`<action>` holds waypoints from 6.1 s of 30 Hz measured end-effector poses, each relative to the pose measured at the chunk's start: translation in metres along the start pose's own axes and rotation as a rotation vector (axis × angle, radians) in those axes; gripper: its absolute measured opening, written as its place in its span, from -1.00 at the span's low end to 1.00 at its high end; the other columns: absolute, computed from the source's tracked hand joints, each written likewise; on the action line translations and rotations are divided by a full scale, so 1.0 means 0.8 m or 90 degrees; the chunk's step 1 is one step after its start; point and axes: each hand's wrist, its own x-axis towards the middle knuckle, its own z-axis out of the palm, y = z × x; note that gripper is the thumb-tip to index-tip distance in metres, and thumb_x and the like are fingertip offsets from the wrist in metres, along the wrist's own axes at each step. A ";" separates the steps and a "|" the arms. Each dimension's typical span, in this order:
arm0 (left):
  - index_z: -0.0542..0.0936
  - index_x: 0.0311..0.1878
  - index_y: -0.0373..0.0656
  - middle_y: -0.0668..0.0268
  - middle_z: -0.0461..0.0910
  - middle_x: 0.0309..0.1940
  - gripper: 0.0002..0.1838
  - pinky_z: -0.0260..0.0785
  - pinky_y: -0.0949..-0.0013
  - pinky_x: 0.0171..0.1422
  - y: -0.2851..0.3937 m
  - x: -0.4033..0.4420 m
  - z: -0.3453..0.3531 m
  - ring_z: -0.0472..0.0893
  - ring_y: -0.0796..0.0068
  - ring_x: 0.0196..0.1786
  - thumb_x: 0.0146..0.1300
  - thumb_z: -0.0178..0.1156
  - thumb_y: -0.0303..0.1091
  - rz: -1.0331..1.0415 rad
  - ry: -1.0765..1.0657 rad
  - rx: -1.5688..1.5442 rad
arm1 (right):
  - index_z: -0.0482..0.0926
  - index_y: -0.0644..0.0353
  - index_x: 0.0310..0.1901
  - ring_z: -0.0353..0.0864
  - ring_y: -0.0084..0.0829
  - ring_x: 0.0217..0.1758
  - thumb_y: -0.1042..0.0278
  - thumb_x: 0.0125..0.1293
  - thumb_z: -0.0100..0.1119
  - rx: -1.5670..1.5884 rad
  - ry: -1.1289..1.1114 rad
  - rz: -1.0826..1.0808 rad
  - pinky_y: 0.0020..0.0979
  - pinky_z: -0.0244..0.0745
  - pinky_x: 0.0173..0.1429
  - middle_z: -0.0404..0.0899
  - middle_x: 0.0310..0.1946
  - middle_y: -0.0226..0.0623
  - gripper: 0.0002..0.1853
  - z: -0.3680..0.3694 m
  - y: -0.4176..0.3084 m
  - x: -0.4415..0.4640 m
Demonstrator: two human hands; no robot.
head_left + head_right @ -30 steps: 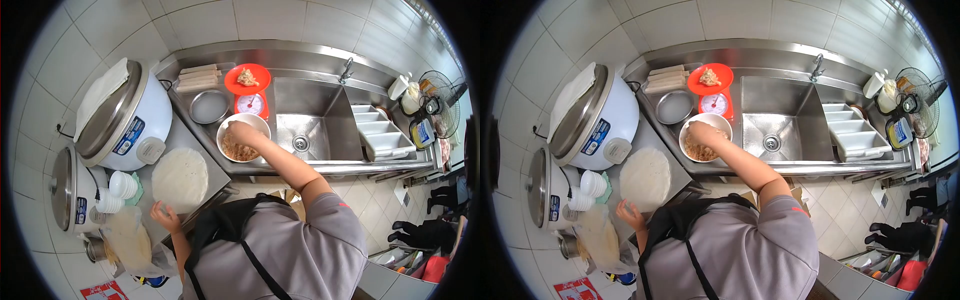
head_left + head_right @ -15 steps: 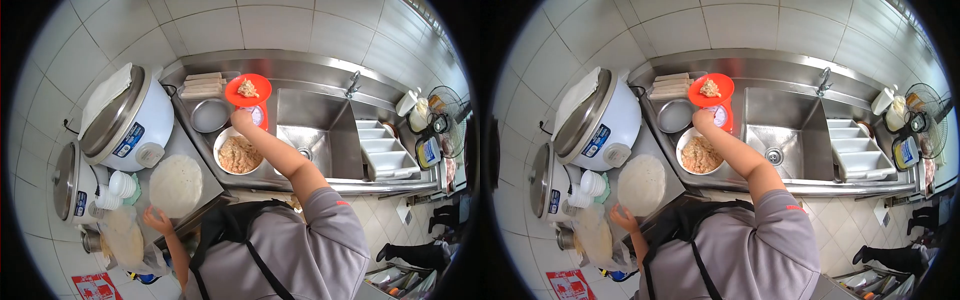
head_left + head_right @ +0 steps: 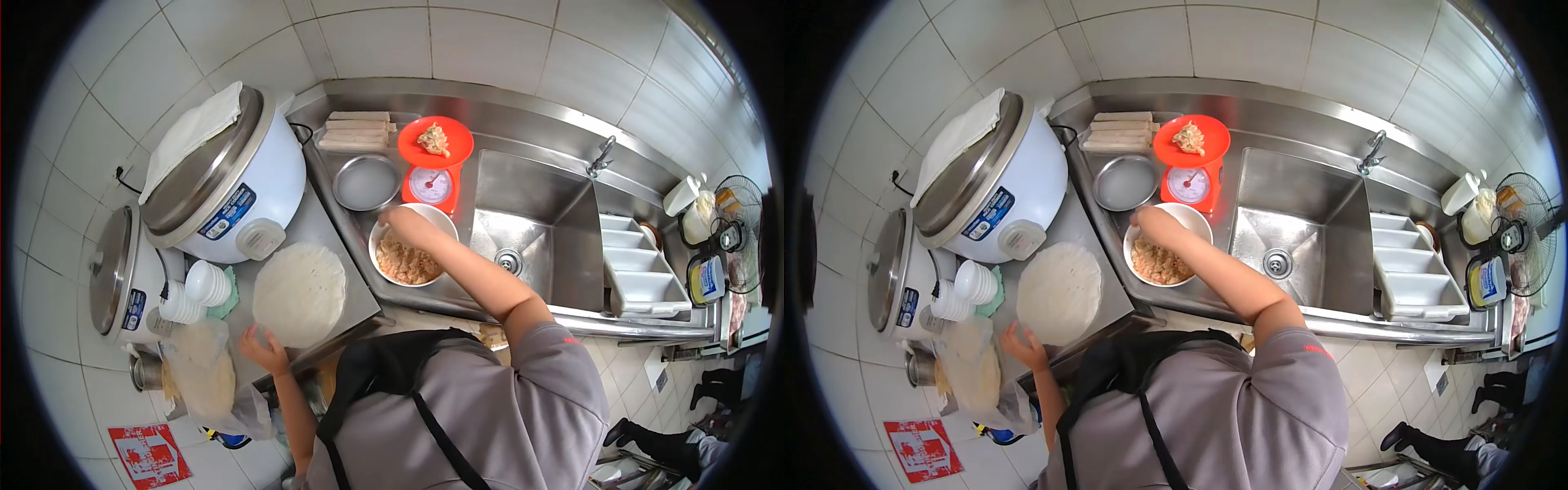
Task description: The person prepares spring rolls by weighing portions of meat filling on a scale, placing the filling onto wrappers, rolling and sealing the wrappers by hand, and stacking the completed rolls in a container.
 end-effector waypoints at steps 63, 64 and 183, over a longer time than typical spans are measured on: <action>0.46 -0.12 -0.24 0.11 0.46 -0.15 -0.71 0.01 -0.03 0.30 0.005 0.012 -0.010 0.38 0.07 -0.01 0.10 0.08 -0.32 0.026 -0.078 -0.118 | 0.60 0.33 -0.34 0.61 -0.10 -0.24 0.49 -0.02 0.09 -0.189 -0.040 -0.024 -0.18 0.50 -0.09 0.61 -0.33 -0.04 -0.82 0.041 -0.040 -0.015; 0.46 -0.13 -0.24 0.10 0.45 -0.15 -0.72 0.02 -0.03 0.29 0.006 0.012 -0.011 0.38 0.06 -0.01 0.10 0.07 -0.34 0.027 -0.082 -0.117 | 0.59 0.34 -0.34 0.61 -0.10 -0.23 0.50 0.00 0.07 -0.197 -0.028 -0.039 -0.20 0.51 -0.09 0.60 -0.32 -0.03 -0.82 0.049 -0.036 -0.017; 0.63 -0.17 -0.21 0.22 0.60 -0.30 -0.66 0.42 0.33 -0.11 -0.080 0.088 0.043 0.59 0.28 -0.23 -0.10 0.36 -0.40 -0.043 -0.560 -0.392 | 0.71 -0.13 -0.34 0.31 -0.30 0.05 -0.04 -0.15 0.35 -0.092 -0.040 -0.202 0.18 -0.22 0.36 0.54 -0.33 -0.51 -0.68 0.198 -0.262 0.082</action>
